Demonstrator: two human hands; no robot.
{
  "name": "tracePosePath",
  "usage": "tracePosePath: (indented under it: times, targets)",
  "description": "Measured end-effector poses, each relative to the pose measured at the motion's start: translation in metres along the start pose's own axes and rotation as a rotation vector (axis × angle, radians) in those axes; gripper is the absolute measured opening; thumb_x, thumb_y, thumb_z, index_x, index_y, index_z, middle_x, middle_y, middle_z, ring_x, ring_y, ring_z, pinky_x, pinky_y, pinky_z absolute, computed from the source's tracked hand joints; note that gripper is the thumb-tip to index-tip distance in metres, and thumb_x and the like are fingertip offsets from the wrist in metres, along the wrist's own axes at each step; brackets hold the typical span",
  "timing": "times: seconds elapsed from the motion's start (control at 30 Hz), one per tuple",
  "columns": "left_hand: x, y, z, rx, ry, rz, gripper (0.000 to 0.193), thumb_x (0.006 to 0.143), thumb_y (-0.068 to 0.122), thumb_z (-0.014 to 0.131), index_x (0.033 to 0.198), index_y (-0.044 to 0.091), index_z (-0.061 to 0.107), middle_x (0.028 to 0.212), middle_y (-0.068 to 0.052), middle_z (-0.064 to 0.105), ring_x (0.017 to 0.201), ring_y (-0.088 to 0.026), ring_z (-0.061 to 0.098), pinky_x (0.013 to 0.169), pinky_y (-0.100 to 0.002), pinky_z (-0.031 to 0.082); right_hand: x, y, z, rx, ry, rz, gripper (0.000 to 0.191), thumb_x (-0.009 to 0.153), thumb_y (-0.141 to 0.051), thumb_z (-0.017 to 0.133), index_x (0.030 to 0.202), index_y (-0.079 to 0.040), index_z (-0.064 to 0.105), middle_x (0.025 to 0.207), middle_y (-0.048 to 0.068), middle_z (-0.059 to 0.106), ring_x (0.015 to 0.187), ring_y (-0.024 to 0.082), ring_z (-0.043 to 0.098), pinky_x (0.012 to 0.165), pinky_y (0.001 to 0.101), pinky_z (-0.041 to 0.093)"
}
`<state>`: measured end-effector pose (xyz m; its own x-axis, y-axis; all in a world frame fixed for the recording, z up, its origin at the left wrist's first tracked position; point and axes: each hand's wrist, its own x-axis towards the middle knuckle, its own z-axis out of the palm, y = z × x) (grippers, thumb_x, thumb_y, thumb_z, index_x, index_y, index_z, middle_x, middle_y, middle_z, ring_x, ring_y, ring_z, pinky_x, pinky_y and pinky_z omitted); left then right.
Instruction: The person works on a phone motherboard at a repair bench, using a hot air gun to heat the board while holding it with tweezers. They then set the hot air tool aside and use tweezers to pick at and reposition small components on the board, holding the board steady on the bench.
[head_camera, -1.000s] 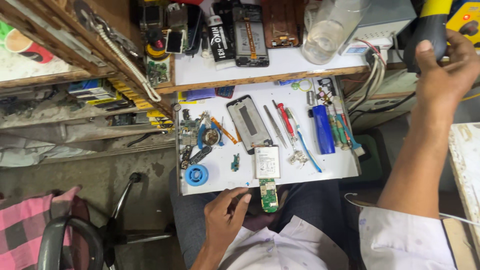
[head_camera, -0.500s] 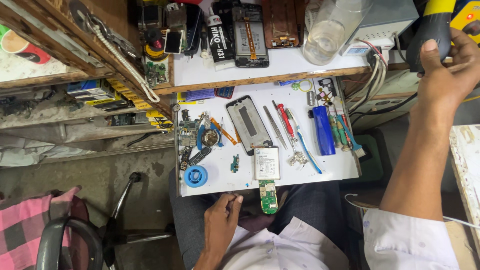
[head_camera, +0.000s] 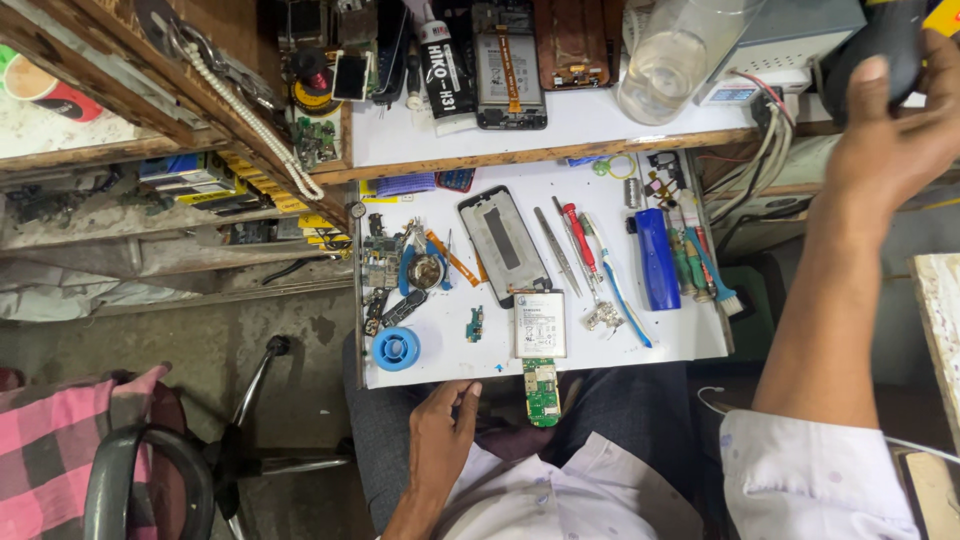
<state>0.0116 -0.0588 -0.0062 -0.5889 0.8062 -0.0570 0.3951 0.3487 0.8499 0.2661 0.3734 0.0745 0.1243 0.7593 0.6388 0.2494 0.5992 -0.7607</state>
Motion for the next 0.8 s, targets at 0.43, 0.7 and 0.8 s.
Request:
tracePosePath:
  times: [0.43,0.7,0.8]
  targets:
    - [0.002,0.006,-0.001,-0.020,0.002,-0.024,0.014,0.091,0.013,0.071,0.096,0.000,0.073,0.083,-0.014,0.076,0.069,-0.024,0.071,0.058,-0.036,0.053,-0.006,0.019,-0.097,0.620,-0.328,0.489,0.033,0.120,-0.019,0.046,0.146,0.000,0.052,0.139,0.012,0.062,0.129,0.020,0.060,0.116,0.0335,0.050]
    - [0.007,0.003,0.000,-0.038,0.009,-0.022,0.013,0.092,0.012,0.069,0.096,-0.001,0.073,0.080,-0.016,0.073,0.063,-0.027,0.069,0.060,-0.037,0.052,-0.067,-0.044,-0.132,0.625,-0.181,0.532,0.035,0.102,-0.014,0.064,0.134,-0.003,0.057,0.129,0.009,0.063,0.111,0.022,0.064,0.095,0.0340,0.053]
    - [0.011,0.004,0.000,-0.049,0.013,0.002,0.013,0.093,0.012,0.069,0.095,-0.001,0.072,0.080,-0.016,0.073,0.065,-0.028,0.069,0.060,-0.038,0.051,-0.084,-0.047,-0.150,0.458,-0.222,0.485,0.030,0.102,-0.006,0.064,0.130,-0.001,0.054,0.123,0.010,0.057,0.106,0.023,0.060,0.097,0.0347,0.050]
